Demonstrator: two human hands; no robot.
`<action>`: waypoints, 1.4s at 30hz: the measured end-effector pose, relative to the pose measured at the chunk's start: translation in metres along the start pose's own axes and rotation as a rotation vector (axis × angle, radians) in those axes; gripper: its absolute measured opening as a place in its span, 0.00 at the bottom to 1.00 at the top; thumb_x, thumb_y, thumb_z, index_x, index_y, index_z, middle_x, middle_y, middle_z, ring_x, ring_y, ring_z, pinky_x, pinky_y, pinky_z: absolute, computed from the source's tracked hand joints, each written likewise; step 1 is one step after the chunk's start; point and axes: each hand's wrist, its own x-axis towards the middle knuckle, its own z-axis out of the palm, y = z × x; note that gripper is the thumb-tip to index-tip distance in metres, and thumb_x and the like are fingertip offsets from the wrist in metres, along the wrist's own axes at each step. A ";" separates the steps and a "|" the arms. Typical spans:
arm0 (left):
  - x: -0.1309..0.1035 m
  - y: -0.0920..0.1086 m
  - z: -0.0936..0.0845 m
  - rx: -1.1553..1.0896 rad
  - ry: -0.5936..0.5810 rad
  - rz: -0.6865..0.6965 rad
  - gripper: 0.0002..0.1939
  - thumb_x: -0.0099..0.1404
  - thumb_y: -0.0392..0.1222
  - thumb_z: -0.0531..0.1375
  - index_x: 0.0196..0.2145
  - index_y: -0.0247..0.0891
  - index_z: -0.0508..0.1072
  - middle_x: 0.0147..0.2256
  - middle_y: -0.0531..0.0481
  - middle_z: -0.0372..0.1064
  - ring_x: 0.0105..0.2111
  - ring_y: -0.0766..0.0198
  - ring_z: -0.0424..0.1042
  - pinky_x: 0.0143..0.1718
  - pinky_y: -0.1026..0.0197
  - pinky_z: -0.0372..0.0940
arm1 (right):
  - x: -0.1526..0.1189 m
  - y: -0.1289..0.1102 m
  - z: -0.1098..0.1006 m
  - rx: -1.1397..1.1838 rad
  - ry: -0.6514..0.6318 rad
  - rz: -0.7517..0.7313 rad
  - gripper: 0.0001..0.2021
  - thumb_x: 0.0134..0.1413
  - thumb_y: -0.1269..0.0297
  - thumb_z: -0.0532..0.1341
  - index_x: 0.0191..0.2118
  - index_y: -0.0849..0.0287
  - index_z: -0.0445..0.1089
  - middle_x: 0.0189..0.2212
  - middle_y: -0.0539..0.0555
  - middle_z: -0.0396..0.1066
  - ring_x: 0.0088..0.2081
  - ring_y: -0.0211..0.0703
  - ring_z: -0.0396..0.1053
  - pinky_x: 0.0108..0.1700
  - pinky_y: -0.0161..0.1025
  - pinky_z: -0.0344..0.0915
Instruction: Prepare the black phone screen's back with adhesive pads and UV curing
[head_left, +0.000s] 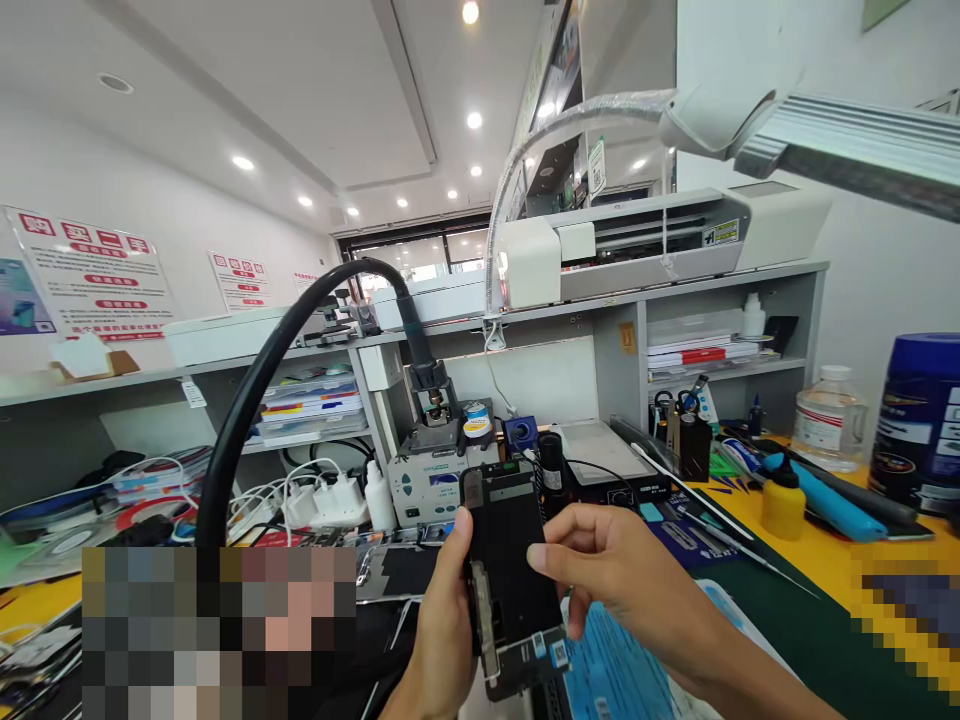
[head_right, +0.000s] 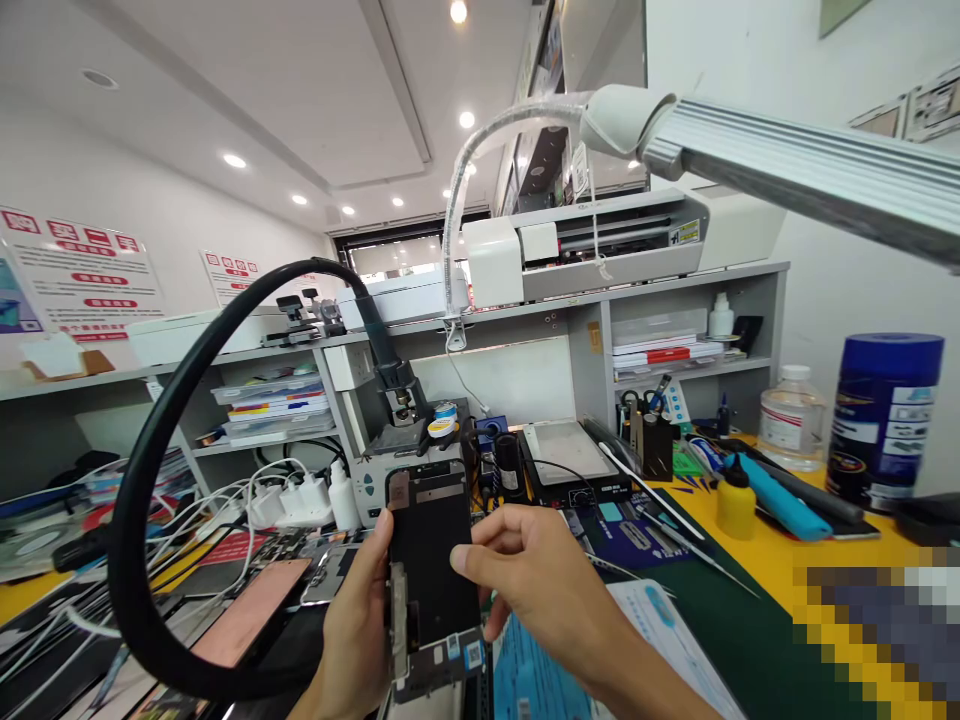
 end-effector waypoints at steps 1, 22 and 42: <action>0.000 0.000 0.000 0.012 0.002 0.004 0.27 0.66 0.52 0.58 0.57 0.33 0.71 0.43 0.40 0.80 0.44 0.46 0.78 0.48 0.49 0.70 | 0.000 0.000 0.000 0.003 0.000 0.001 0.12 0.50 0.58 0.67 0.30 0.61 0.68 0.22 0.44 0.65 0.17 0.34 0.67 0.22 0.32 0.61; 0.009 0.002 0.004 0.053 0.124 -0.060 0.26 0.64 0.57 0.59 0.52 0.36 0.75 0.34 0.46 0.81 0.35 0.52 0.80 0.42 0.54 0.71 | 0.004 0.002 -0.004 0.109 0.013 -0.001 0.12 0.49 0.59 0.71 0.31 0.63 0.71 0.21 0.47 0.67 0.20 0.35 0.63 0.23 0.34 0.65; 0.007 0.009 0.005 0.030 -0.024 -0.138 0.33 0.65 0.61 0.52 0.46 0.24 0.76 0.36 0.33 0.78 0.31 0.46 0.78 0.35 0.47 0.72 | 0.023 0.004 -0.034 0.811 -0.064 0.348 0.09 0.64 0.74 0.55 0.33 0.66 0.70 0.24 0.49 0.67 0.20 0.28 0.65 0.21 0.24 0.62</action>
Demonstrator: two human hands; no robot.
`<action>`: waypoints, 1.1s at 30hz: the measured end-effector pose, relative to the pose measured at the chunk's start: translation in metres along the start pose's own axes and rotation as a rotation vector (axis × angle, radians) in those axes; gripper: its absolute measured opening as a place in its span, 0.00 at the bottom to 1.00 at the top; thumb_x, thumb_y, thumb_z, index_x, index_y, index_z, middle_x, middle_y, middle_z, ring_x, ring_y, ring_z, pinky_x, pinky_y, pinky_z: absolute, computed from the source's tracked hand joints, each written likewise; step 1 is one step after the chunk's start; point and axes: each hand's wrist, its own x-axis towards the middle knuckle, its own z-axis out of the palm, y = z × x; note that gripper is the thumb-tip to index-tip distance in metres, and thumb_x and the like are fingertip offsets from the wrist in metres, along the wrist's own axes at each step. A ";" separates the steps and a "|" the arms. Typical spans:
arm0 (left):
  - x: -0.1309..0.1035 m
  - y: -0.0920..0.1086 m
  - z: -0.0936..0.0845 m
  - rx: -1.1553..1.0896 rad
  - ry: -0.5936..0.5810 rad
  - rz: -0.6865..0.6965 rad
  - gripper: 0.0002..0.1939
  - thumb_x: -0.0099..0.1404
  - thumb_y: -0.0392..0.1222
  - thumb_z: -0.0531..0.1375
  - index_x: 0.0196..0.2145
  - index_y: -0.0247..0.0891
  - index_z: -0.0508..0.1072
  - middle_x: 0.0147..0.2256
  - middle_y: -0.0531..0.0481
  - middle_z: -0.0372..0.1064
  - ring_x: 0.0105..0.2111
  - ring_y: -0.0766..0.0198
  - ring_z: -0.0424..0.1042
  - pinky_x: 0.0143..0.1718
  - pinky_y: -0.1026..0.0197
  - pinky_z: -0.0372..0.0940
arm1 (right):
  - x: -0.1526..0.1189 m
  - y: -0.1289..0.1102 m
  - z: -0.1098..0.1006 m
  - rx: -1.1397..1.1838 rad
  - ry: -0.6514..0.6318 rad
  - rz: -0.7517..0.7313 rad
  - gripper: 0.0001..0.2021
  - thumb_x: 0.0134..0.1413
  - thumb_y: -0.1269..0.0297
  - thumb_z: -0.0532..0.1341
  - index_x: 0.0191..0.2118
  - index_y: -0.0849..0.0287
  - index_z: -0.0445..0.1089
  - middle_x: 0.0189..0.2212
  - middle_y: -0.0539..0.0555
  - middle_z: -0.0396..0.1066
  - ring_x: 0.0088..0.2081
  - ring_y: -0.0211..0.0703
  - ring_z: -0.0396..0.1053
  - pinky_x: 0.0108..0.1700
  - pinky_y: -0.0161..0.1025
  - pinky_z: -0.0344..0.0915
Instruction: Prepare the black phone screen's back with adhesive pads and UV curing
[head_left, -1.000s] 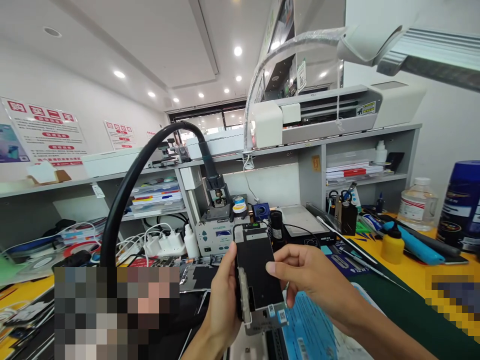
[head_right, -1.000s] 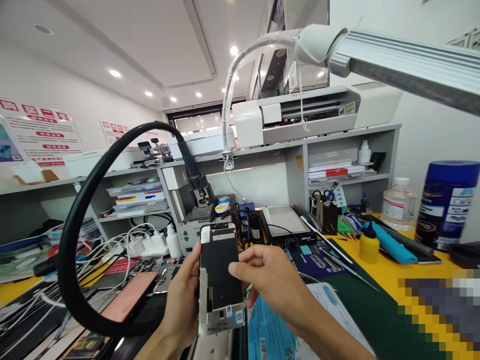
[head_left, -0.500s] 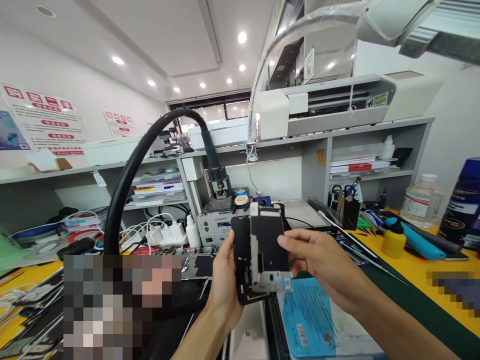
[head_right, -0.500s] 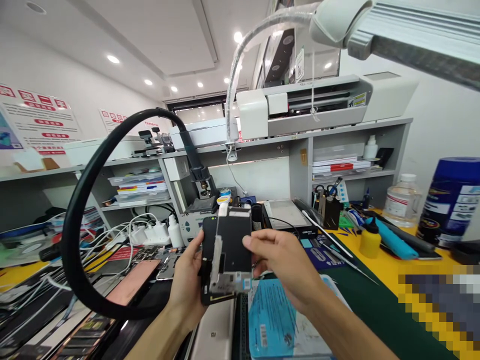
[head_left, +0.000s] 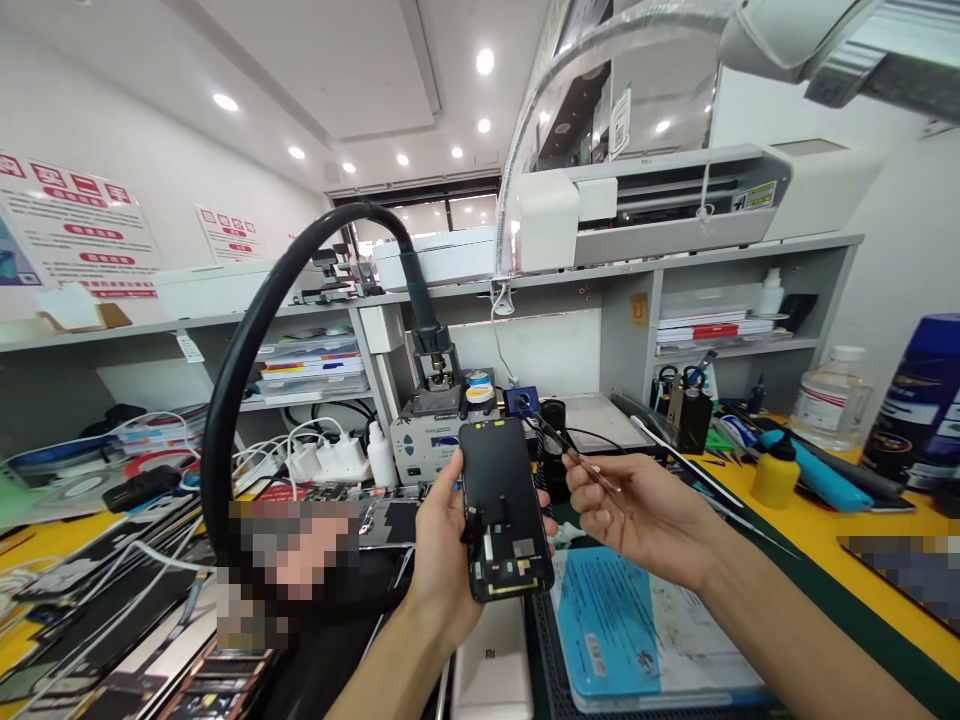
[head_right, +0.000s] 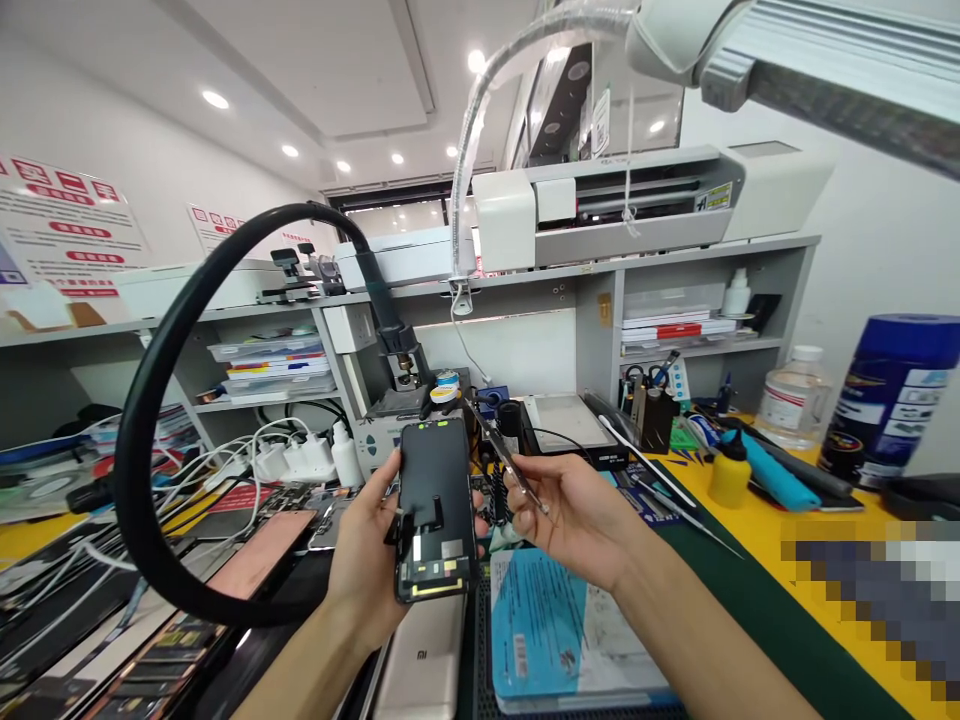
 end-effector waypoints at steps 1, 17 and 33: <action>0.000 0.000 0.000 -0.006 0.005 -0.001 0.33 0.65 0.61 0.53 0.46 0.25 0.76 0.36 0.33 0.78 0.32 0.46 0.78 0.35 0.47 0.72 | 0.000 0.001 0.001 -0.021 0.000 -0.012 0.08 0.64 0.73 0.56 0.33 0.65 0.71 0.24 0.49 0.68 0.21 0.28 0.66 0.21 0.24 0.62; 0.007 0.001 -0.004 -0.065 0.246 0.030 0.21 0.66 0.52 0.56 0.43 0.32 0.78 0.28 0.44 0.79 0.28 0.54 0.79 0.33 0.56 0.73 | -0.007 0.017 0.008 -0.577 0.103 -0.407 0.15 0.49 0.56 0.71 0.35 0.62 0.73 0.28 0.53 0.71 0.28 0.38 0.68 0.27 0.34 0.67; 0.013 0.002 -0.011 -0.128 0.174 -0.053 0.23 0.67 0.54 0.54 0.44 0.31 0.77 0.29 0.42 0.78 0.29 0.52 0.79 0.34 0.53 0.73 | -0.003 0.019 0.008 -0.487 0.164 -0.360 0.04 0.61 0.64 0.61 0.37 0.58 0.67 0.24 0.52 0.71 0.22 0.43 0.69 0.17 0.36 0.68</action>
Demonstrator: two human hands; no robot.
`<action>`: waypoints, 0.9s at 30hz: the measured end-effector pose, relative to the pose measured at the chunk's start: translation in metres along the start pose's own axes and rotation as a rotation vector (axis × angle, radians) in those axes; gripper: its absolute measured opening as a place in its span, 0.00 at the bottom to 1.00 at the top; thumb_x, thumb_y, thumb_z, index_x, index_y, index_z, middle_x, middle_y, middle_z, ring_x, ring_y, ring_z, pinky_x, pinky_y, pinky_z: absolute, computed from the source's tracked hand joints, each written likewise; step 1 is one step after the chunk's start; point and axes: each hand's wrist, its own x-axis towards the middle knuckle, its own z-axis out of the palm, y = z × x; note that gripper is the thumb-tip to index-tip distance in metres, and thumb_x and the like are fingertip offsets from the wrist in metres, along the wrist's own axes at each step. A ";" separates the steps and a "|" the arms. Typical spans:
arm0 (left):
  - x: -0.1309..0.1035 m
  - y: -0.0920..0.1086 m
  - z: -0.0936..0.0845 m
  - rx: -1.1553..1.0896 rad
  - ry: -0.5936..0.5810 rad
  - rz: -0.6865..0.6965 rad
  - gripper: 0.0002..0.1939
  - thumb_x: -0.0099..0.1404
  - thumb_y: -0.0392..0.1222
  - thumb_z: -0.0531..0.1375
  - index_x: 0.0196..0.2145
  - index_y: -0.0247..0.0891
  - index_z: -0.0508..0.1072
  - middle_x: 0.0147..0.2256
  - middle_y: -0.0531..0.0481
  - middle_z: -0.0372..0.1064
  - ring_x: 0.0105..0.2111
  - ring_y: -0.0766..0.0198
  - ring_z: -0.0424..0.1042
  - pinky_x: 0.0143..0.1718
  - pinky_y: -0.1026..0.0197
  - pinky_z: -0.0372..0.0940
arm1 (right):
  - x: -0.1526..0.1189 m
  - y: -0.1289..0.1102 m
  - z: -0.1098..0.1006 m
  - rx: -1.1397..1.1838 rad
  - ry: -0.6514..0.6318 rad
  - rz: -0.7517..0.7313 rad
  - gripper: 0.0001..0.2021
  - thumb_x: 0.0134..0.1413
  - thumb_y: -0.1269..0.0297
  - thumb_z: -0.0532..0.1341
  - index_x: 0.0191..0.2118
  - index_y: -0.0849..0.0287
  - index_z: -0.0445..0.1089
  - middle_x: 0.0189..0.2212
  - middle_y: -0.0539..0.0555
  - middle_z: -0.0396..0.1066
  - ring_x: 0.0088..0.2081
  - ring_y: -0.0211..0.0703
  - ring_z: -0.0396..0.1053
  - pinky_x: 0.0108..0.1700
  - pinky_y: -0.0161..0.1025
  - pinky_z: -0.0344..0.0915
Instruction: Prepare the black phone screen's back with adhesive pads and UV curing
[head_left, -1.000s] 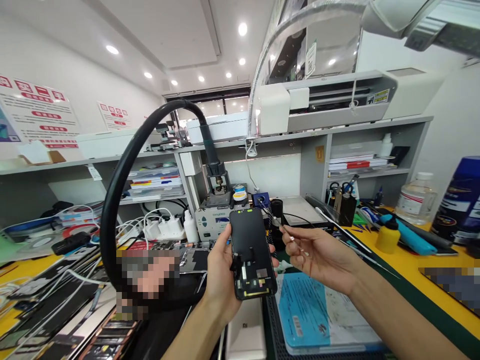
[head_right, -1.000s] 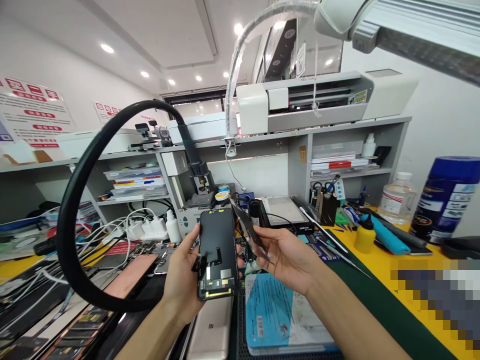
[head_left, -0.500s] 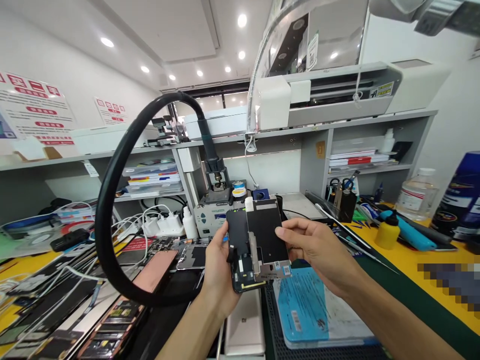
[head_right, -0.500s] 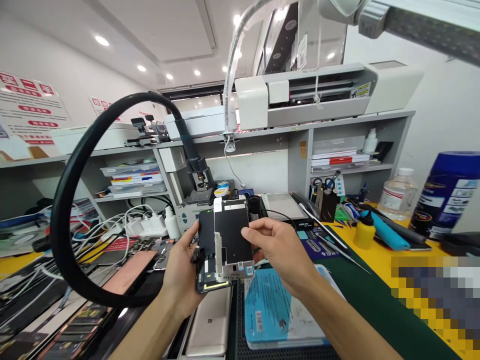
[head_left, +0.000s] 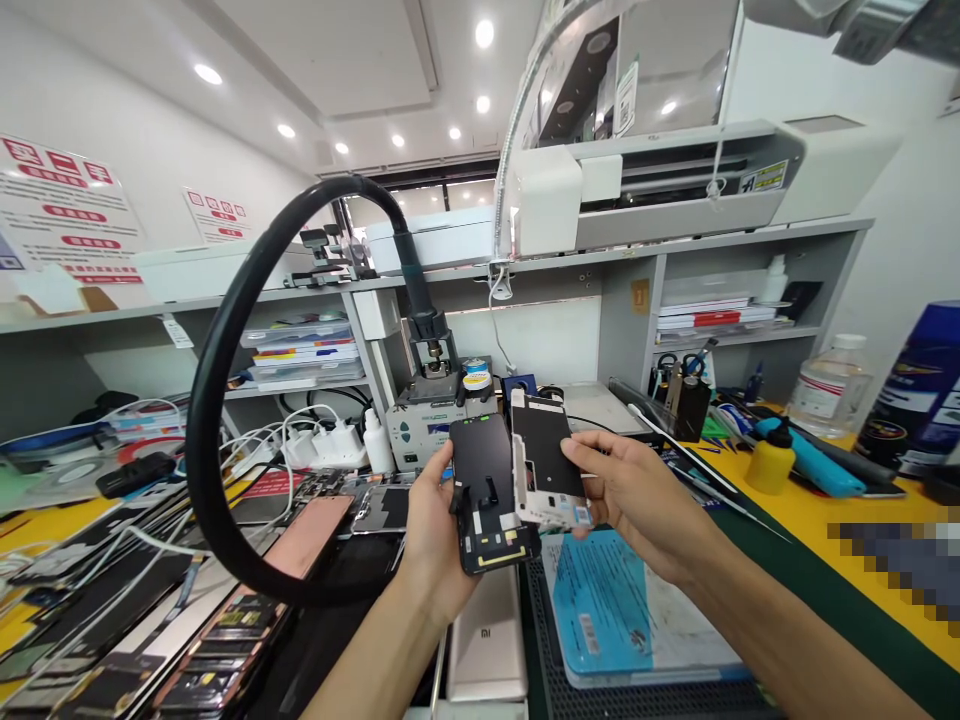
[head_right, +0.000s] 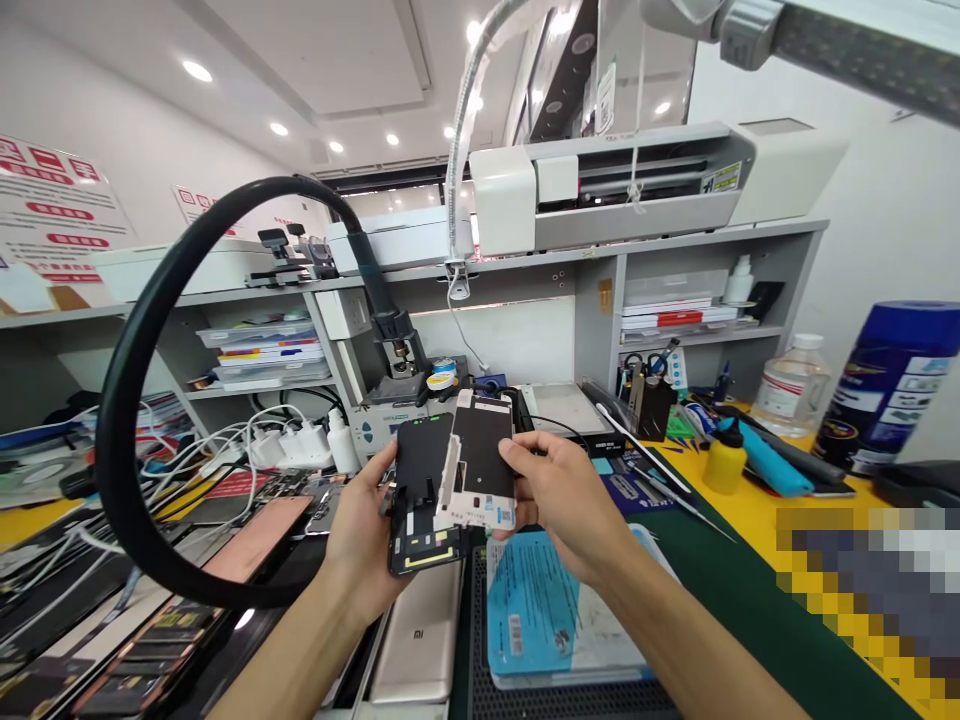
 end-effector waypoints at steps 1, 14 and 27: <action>0.000 0.000 -0.001 -0.006 -0.013 -0.005 0.23 0.67 0.54 0.55 0.44 0.32 0.77 0.29 0.42 0.78 0.29 0.52 0.79 0.34 0.53 0.73 | 0.001 0.000 -0.001 0.018 0.004 0.008 0.04 0.61 0.64 0.60 0.36 0.58 0.67 0.24 0.52 0.70 0.21 0.42 0.68 0.16 0.36 0.67; 0.006 0.003 -0.012 -0.083 -0.170 -0.130 0.27 0.67 0.55 0.51 0.46 0.26 0.74 0.36 0.34 0.77 0.33 0.49 0.78 0.40 0.45 0.72 | -0.001 -0.011 0.003 0.169 -0.047 0.045 0.09 0.62 0.73 0.54 0.40 0.60 0.72 0.26 0.53 0.72 0.22 0.39 0.69 0.22 0.33 0.68; 0.000 0.012 -0.008 0.016 -0.332 -0.210 0.25 0.57 0.27 0.56 0.54 0.25 0.68 0.51 0.29 0.72 0.52 0.34 0.71 0.48 0.35 0.69 | 0.002 -0.014 0.002 0.110 0.233 -0.003 0.09 0.65 0.74 0.53 0.47 0.63 0.67 0.29 0.56 0.76 0.22 0.45 0.72 0.13 0.35 0.65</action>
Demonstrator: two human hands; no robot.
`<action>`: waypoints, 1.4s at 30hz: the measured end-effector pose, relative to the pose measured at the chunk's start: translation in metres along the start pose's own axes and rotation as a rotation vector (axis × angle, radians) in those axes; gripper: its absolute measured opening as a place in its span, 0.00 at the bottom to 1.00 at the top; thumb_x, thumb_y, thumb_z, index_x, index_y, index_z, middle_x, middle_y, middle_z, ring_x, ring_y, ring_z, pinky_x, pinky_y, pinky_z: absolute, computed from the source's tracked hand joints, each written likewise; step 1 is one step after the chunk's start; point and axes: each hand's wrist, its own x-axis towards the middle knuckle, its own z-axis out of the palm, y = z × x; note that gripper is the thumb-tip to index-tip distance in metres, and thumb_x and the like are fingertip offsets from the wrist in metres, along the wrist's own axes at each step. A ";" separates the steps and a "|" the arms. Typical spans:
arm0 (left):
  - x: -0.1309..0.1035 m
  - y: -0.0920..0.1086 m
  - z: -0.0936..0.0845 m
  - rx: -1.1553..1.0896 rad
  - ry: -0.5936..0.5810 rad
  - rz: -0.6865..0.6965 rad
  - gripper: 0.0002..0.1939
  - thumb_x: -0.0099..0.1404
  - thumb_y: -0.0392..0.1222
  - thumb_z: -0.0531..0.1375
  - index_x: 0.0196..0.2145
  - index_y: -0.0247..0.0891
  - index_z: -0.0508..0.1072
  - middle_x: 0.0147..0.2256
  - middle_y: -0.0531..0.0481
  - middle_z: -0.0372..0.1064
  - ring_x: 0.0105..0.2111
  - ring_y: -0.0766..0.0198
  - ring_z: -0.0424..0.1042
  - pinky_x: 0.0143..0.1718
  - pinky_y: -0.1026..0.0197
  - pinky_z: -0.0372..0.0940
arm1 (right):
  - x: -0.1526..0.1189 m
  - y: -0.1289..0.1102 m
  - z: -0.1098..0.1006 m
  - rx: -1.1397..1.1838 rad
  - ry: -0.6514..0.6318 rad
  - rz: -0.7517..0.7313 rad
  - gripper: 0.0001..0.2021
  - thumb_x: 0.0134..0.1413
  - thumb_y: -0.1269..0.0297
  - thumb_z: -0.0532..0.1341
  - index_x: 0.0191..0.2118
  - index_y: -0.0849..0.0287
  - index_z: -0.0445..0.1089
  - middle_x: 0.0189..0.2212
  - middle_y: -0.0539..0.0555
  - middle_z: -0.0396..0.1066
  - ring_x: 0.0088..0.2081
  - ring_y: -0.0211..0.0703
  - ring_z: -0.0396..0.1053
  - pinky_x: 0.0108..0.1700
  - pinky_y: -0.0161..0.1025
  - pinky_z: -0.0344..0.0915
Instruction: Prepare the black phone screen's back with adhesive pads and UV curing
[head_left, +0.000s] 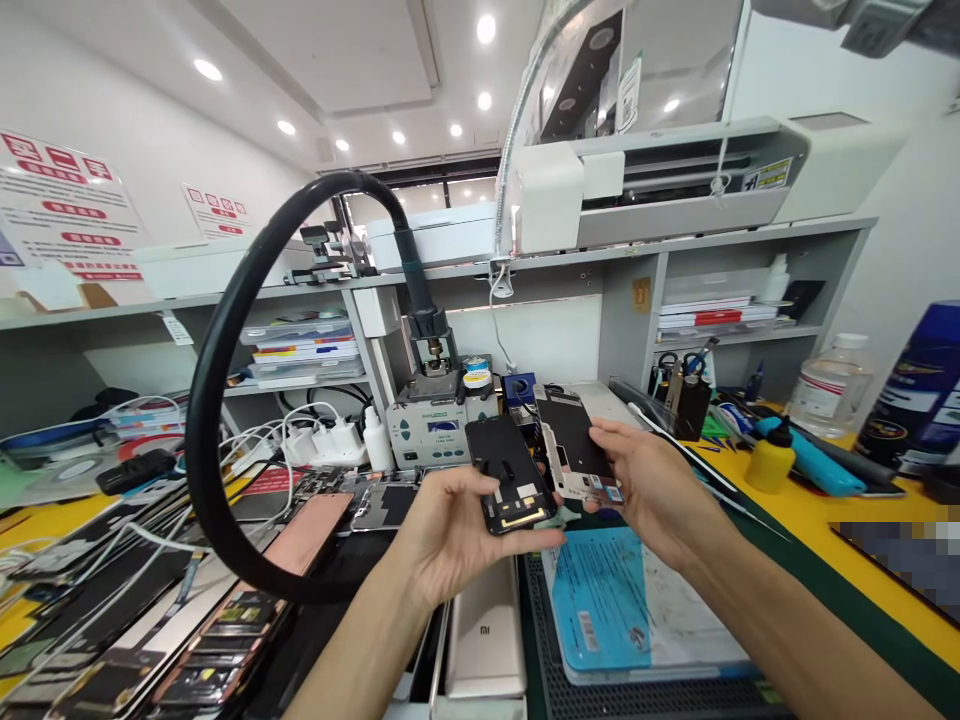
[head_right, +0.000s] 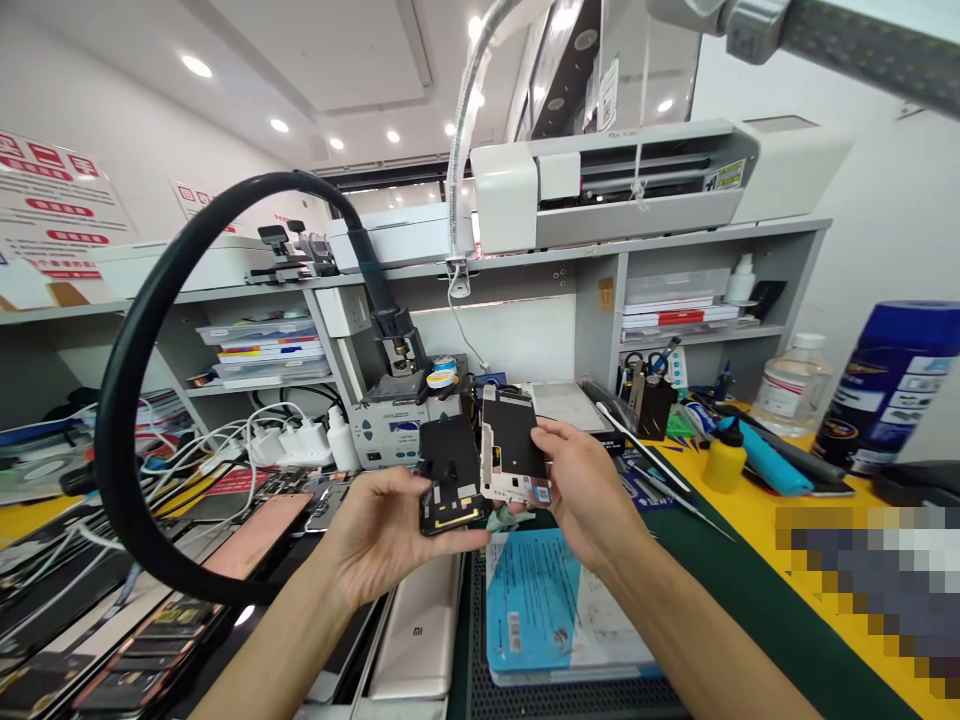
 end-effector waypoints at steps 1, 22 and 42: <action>0.001 -0.002 0.000 0.023 0.019 0.022 0.24 0.55 0.23 0.56 0.51 0.24 0.70 0.49 0.31 0.74 0.50 0.37 0.73 0.46 0.41 0.72 | 0.000 0.000 0.000 0.003 0.002 0.000 0.09 0.65 0.74 0.53 0.47 0.63 0.67 0.29 0.56 0.76 0.21 0.44 0.71 0.13 0.35 0.65; 0.006 -0.009 -0.002 0.139 0.136 0.125 0.13 0.56 0.21 0.56 0.37 0.21 0.77 0.37 0.38 0.80 0.34 0.55 0.80 0.35 0.60 0.78 | 0.006 0.005 -0.005 0.041 -0.023 0.033 0.12 0.62 0.74 0.56 0.49 0.59 0.67 0.35 0.56 0.77 0.30 0.47 0.75 0.17 0.36 0.69; 0.007 -0.014 0.001 0.281 0.227 0.223 0.17 0.53 0.20 0.58 0.40 0.28 0.73 0.38 0.40 0.77 0.36 0.58 0.76 0.37 0.53 0.78 | 0.008 0.009 -0.012 0.041 -0.179 0.016 0.07 0.57 0.70 0.65 0.41 0.61 0.70 0.28 0.53 0.71 0.27 0.40 0.69 0.21 0.31 0.67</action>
